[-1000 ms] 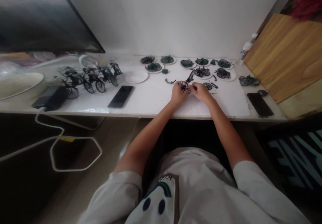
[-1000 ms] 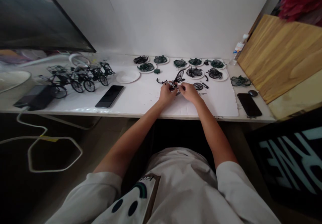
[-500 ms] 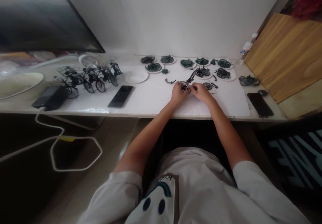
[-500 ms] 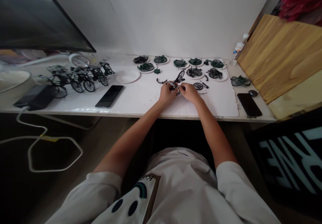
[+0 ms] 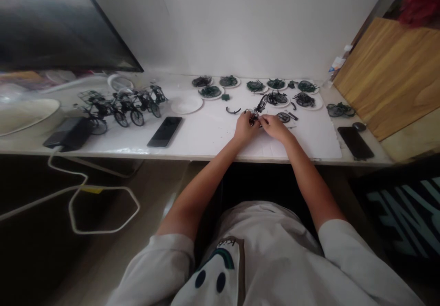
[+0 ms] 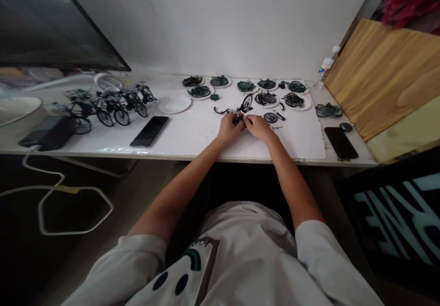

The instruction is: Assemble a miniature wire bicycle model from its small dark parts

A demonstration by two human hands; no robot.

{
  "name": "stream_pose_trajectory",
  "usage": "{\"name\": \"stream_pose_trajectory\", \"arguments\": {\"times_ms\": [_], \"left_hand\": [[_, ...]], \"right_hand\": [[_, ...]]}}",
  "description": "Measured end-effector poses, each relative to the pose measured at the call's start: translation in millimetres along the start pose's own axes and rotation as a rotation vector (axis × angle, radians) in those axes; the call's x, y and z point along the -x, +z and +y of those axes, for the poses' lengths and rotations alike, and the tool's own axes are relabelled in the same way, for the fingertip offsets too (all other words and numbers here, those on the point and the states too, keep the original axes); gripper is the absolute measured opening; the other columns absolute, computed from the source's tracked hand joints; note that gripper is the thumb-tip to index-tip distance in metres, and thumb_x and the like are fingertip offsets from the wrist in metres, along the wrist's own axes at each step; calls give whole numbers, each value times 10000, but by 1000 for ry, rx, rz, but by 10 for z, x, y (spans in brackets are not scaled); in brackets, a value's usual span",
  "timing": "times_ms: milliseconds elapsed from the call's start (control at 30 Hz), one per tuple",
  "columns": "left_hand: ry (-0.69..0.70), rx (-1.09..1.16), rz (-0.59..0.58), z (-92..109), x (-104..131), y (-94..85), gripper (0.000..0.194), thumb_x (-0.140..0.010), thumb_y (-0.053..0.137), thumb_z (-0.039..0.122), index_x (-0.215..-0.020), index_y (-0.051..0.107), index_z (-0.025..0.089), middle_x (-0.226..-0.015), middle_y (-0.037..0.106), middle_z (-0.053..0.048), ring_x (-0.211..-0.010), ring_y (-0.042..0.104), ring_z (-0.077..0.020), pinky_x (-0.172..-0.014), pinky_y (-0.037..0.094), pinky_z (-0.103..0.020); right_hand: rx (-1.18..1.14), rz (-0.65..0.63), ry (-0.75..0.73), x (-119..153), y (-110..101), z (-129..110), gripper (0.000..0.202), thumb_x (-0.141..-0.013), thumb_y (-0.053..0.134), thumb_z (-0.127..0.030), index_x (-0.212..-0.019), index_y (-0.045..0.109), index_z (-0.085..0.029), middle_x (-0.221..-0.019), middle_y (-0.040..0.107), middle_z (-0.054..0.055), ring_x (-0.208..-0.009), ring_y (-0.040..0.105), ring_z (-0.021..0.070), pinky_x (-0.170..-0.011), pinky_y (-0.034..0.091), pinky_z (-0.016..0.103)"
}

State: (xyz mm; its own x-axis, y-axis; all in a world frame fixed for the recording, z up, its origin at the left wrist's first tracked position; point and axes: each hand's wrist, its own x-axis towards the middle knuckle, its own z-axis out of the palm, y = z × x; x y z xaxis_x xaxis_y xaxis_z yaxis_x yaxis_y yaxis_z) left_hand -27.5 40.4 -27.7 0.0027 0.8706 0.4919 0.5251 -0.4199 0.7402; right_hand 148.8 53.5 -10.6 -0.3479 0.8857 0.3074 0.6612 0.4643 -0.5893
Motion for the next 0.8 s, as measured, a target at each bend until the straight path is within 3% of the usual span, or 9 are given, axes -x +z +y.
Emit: {"name": "stream_pose_trajectory", "arguments": {"times_ms": [500, 800], "left_hand": [[-6, 26, 13, 19, -1, 4, 92, -880, 680, 133, -900, 654, 219, -775, 626, -43, -757, 577, -221, -766, 470, -378], [-54, 129, 82, 3, -4, 1, 174, -951, 688, 201, -1125, 701, 194, -922, 733, -82, -809, 669, -213, -820, 530, -360]], "right_hand": [[-13, 14, -28, 7, -24, -22, 517, -1122, 417, -587, -892, 703, -223, -915, 793, 112, -857, 674, 262, -808, 443, 343], [-89, 111, -5, 10, -21, -49, 472, -1065, 527, -618, -891, 709, -219, -926, 788, 120, -876, 698, 265, -836, 481, 358]]}}
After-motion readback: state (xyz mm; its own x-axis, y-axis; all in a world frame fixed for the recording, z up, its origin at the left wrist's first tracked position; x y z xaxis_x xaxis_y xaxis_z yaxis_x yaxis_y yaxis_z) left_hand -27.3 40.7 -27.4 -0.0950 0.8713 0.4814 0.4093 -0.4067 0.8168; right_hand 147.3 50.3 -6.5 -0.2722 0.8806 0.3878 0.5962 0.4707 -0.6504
